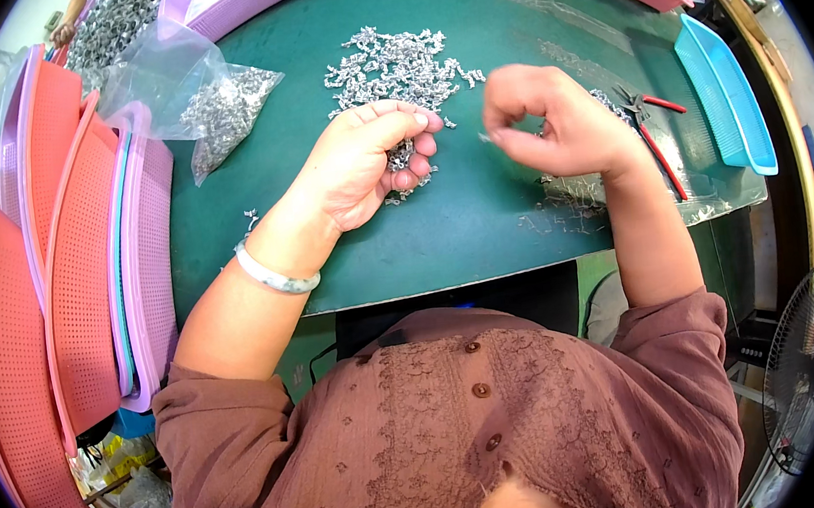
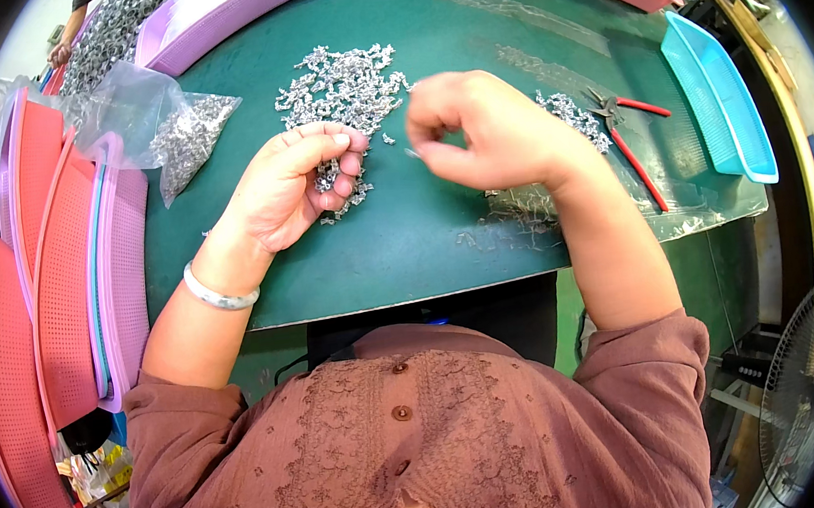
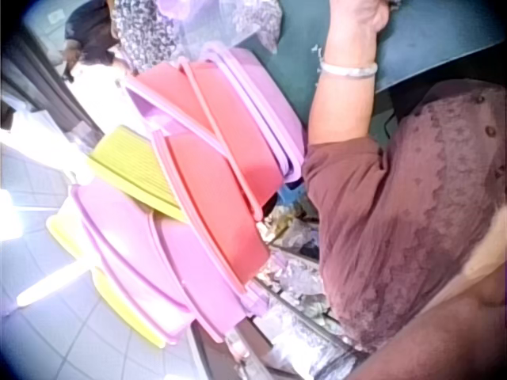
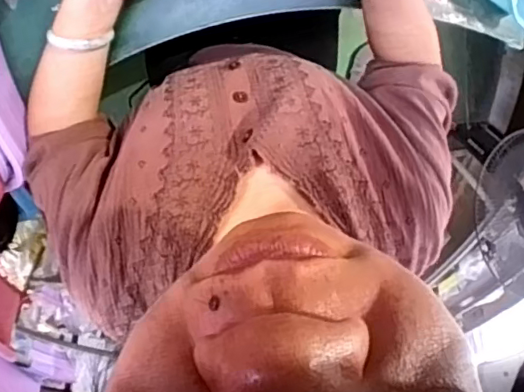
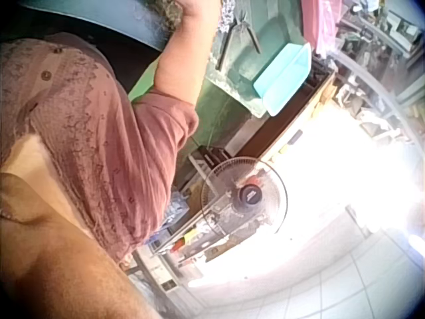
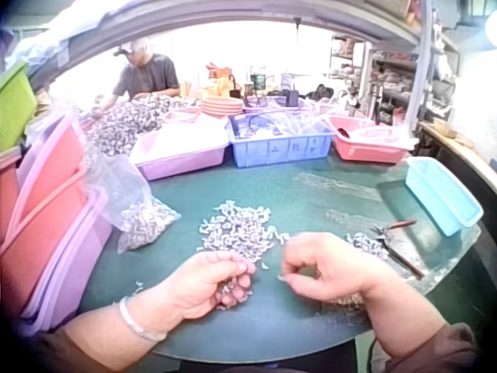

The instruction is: The person sits at a green workbench and repeatedly picks up small silver metal pieces, joining them together by hand. They place the assembled pieces back onto the table among a larger pile of similar components.

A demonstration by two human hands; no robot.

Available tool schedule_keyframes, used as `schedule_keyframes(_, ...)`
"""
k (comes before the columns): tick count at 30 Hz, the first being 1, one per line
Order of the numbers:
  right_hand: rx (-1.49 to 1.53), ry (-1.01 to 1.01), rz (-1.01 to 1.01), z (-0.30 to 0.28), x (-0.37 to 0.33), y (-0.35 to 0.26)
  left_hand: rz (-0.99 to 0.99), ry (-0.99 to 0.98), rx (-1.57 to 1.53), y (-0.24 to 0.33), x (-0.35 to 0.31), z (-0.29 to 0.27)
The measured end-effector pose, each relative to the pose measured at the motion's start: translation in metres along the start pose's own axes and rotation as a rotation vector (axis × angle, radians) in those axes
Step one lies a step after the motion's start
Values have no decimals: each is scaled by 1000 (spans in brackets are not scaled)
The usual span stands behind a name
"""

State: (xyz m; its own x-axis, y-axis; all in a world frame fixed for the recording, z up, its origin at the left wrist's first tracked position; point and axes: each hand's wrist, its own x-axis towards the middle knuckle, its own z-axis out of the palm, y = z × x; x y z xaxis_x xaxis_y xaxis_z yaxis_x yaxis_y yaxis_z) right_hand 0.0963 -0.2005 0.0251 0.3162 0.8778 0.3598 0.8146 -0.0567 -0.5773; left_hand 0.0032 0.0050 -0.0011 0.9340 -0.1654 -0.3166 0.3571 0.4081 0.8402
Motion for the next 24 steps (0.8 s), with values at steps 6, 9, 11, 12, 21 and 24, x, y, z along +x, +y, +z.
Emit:
schedule_keyframes(6, -127, -63, 120, 0, -1, 6, -15, 17, 37, 1, -1, 2)
schedule_keyframes(9, -271, 38, 68, 20, 4, 8, -7, 21, 34, 0, 1, 1)
schedule_keyframes(11, -325, 86, 75, 31, 6, 10, -7, 28, 32, 0, 1, 1)
schedule_keyframes(12, -352, 108, 78, 35, 6, 10, -6, 32, 30, 1, 0, 1)
schedule_keyframes(21, -130, 198, 64, 32, 9, 7, 4, 89, 59, 2, -2, 7)
schedule_keyframes(24, -78, 243, -10, 31, 9, 1, -9, 69, 96, 1, -2, 6)
